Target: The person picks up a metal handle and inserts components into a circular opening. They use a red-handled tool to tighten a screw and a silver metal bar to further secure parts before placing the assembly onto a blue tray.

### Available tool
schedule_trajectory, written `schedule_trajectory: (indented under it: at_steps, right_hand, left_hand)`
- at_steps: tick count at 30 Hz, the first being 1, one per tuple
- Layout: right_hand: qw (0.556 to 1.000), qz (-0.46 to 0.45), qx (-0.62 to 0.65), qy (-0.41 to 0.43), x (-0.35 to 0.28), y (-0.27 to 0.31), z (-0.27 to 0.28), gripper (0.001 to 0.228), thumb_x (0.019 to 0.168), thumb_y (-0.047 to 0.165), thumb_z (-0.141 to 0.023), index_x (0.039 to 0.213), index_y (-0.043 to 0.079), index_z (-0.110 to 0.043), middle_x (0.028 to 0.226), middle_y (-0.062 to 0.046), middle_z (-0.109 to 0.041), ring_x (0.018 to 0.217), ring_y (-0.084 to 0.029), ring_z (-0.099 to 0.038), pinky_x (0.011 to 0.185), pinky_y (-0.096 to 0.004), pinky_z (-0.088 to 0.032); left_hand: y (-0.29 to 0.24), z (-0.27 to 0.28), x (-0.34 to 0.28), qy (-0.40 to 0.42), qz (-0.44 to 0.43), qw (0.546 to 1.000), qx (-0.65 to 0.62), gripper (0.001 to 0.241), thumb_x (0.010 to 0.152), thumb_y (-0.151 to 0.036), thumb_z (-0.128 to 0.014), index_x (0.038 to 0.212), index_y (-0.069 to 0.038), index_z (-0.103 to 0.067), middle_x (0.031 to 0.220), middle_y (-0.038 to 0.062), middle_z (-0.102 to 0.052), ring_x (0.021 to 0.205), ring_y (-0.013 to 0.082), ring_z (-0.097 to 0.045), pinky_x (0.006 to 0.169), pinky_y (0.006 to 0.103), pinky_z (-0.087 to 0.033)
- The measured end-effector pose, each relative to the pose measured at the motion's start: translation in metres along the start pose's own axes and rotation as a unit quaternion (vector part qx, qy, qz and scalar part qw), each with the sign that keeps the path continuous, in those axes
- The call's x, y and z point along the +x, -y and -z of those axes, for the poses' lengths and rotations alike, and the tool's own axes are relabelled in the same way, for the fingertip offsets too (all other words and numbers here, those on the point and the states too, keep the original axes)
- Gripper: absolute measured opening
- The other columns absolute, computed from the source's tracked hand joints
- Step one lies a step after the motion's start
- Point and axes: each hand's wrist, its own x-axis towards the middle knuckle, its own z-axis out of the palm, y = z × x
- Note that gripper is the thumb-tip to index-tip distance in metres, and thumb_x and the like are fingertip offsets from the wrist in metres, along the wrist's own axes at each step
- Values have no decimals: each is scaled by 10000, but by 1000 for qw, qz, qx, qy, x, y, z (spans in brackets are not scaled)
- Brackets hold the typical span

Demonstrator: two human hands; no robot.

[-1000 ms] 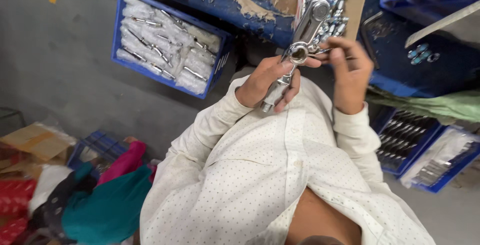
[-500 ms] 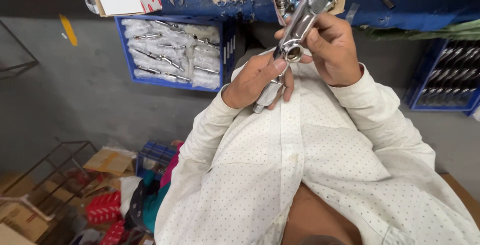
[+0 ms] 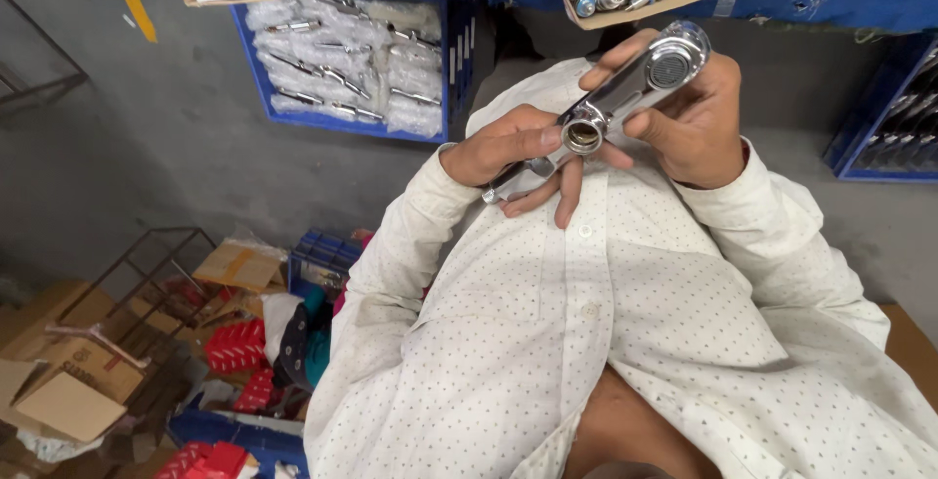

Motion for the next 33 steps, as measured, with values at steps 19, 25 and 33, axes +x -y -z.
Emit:
schedule_trajectory:
  at_steps: [19,25,33]
  right_hand:
    - [996,-54,49,-49,-19,-8,22,403,978,177,-857,1270,-20,-661,1180,-161,-741,1078,-190,-749,977,-319,-623]
    - [995,-49,60,-56,-16,-6,16,470,937,217,-876,1292,-8,-667,1160,-155,-746,1042,-185,-753,920,-321,-634]
    - [998,6,-43,-53,-7,-4,6,456,990,278,-824,1310,7,-644,1177,-126,-728,1093,-186,-740,925,-316,-643]
  left_hand:
    - [-18,-23,-1,-123,66,980,140,477,1124,-352,-421,1233,76,-599,861,139,-780,422,104,-576,370,233,-442]
    - [-22,-22,-1,-77,47,994,60,594,1126,-388,-385,1418,104,-547,846,169,-756,433,125,-557,393,252,-451]
    - [-11,-15,-4,-118,10,976,184,509,1094,-345,-486,1406,45,-583,742,129,-675,442,136,-510,431,282,-406]
